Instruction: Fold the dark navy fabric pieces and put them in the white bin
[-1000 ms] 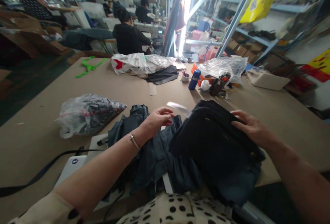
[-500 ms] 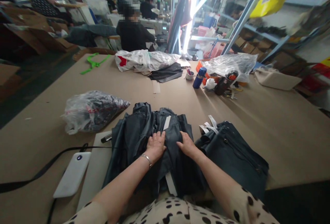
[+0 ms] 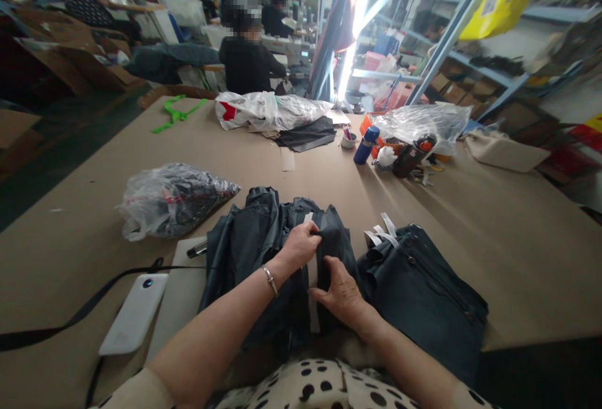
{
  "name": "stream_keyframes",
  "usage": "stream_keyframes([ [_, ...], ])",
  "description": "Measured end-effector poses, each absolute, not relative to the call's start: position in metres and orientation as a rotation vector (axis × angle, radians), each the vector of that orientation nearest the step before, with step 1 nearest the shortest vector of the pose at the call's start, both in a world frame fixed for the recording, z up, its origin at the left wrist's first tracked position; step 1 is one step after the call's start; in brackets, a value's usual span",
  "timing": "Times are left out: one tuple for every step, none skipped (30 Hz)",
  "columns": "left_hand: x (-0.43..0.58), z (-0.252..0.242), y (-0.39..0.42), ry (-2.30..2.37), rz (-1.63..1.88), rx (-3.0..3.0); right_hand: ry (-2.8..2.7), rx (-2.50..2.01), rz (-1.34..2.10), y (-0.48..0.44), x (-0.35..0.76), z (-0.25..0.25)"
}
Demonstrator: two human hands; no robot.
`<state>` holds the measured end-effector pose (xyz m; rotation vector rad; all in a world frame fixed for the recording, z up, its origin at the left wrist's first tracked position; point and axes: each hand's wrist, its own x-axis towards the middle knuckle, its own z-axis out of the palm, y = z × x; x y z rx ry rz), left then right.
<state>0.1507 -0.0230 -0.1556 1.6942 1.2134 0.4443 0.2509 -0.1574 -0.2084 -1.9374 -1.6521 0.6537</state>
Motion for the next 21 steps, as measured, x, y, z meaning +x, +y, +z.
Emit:
stream_keyframes([
  [0.155, -0.149, -0.022, 1.196, 0.485, 1.604, -1.649, -1.932, 0.607, -0.161, 0.249, -0.207],
  [0.159, -0.144, -0.022, 1.185, 0.521, 1.512, -1.651, -1.922, 0.563, -0.163, 0.248, -0.205],
  [0.162, -0.139, -0.021, 1.180, 0.551, 1.421, -1.656, -1.910, 0.522, -0.166, 0.247, -0.204],
  [0.164, -0.136, -0.021, 1.178, 0.575, 1.337, -1.660, -1.897, 0.485, -0.168, 0.246, -0.203],
  [0.165, -0.134, -0.021, 1.179, 0.595, 1.262, -1.660, -1.885, 0.454, -0.169, 0.246, -0.202],
  [0.165, -0.133, -0.021, 1.182, 0.613, 1.199, -1.654, -1.876, 0.430, -0.170, 0.247, -0.203],
  [0.164, -0.132, -0.021, 1.187, 0.629, 1.146, -1.644, -1.869, 0.422, -0.170, 0.249, -0.204],
  [0.163, -0.131, -0.020, 1.193, 0.644, 1.104, -1.635, -1.871, 0.433, -0.170, 0.253, -0.204],
  [0.161, -0.131, -0.020, 1.198, 0.656, 1.072, -1.625, -1.887, 0.456, -0.169, 0.259, -0.205],
  [0.159, -0.130, -0.019, 1.199, 0.664, 1.038, -1.615, -1.919, 0.477, -0.166, 0.267, -0.204],
  [0.157, -0.127, -0.018, 1.211, 0.681, 1.023, -1.616, -1.960, 0.485, -0.163, 0.276, -0.201],
  [0.154, -0.124, -0.019, 1.238, 0.716, 1.058, -1.639, -2.003, 0.469, -0.159, 0.287, -0.195],
  [0.151, -0.119, -0.020, 1.279, 0.778, 1.162, -1.697, -2.042, 0.423, -0.155, 0.298, -0.186],
  [0.149, -0.112, -0.022, 1.324, 0.857, 1.339, -1.789, -2.071, 0.350, -0.149, 0.308, -0.174],
  [0.147, -0.105, -0.026, 1.359, 0.934, 1.576, -1.912, -2.084, 0.264, -0.144, 0.317, -0.158],
  [0.145, -0.097, -0.032, 1.359, 0.976, 1.841, -2.050, -2.079, 0.173, -0.138, 0.323, -0.141],
  [0.144, -0.089, -0.038, 1.308, 0.951, 2.091, -2.188, -2.058, 0.082, -0.131, 0.327, -0.123],
  [0.145, -0.082, -0.045, 1.216, 0.847, 2.270, -2.312, -2.016, -0.001, -0.125, 0.329, -0.105],
  [0.146, -0.077, -0.051, 1.115, 0.699, 2.361, -2.413, -1.952, -0.069, -0.119, 0.328, -0.088],
  [0.147, -0.073, -0.056, 1.018, 0.552, 2.369, -2.492, -1.870, -0.120, -0.114, 0.327, -0.073],
  [0.149, -0.072, -0.060, 0.937, 0.452, 2.316, -2.544, -1.780, -0.161, -0.109, 0.324, -0.061],
])
